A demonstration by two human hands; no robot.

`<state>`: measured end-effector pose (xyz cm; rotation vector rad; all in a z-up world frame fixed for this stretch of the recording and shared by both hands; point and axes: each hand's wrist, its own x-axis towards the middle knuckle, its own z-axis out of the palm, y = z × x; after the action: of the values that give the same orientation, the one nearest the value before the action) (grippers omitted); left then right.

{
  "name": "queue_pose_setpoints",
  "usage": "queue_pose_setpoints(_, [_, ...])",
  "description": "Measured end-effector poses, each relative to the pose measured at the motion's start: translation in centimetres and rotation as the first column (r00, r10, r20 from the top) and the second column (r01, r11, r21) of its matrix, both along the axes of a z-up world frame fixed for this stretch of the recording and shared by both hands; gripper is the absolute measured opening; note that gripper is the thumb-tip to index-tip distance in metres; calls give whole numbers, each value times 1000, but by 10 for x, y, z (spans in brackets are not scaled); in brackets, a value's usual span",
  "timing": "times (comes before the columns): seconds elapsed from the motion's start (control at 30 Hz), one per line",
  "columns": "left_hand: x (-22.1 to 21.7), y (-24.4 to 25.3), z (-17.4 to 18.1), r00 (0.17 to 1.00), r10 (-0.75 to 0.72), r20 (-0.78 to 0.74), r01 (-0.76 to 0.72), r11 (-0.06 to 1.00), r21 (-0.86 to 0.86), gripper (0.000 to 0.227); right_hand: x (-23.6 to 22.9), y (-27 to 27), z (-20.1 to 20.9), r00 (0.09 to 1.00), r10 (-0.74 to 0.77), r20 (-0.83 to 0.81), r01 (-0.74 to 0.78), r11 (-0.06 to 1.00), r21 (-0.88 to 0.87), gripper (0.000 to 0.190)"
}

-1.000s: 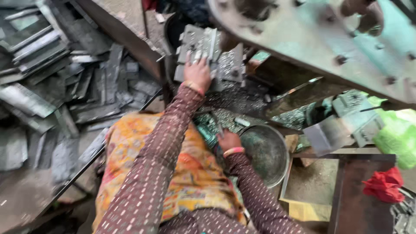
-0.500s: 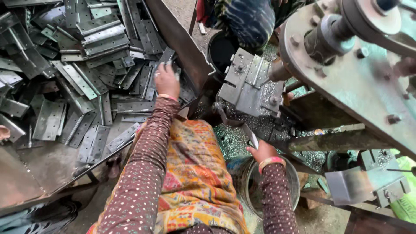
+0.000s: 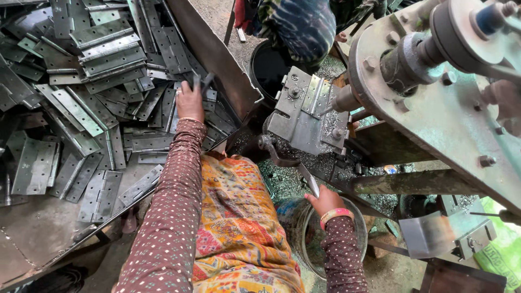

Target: The person sits on the floor and operates a metal press machine. They repeatedly pick up metal pieces from a pile, place them into the press, and remove the processed pieces.

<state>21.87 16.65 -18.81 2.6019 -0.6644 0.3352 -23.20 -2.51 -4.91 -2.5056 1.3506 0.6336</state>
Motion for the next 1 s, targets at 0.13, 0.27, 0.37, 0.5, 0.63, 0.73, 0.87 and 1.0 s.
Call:
queue_pose_setpoints(0.13, [11,8,-27,996,-63,57,68,994,-84,39,-1,-1,-6,1000,-4,28,5,1000,-16,53])
queue_pose_setpoints(0.27, [1,23,-28,944,85,-320,-182,940,-288,30,0,0,-6,999,15,41,-16,1000,21,54])
queue_pose_setpoints(0.37, [-34,30,-10,659,-454,-599,-504,325,-800,45,0,5,-2,994,26,108,-28,999,23,56])
queue_pose_setpoints(0.5, [-115,31,106,759,-593,-267,-148,242,-959,53,6,12,6,997,2,72,-4,1000,26,54])
queue_pose_setpoints(0.63, [-171,4,202,916,-401,19,322,706,-630,51,8,15,11,997,-22,72,19,999,40,54])
queue_pose_setpoints(0.73, [-185,-34,213,872,-443,208,477,863,-164,45,7,18,14,995,-30,90,25,998,58,55])
queue_pose_setpoints(0.87, [-200,-58,199,857,-491,156,484,871,79,46,5,22,12,995,-42,91,36,997,70,55])
queue_pose_setpoints(1.0, [-203,-54,191,873,-447,198,422,893,155,72,0,23,0,992,-82,95,70,990,122,54])
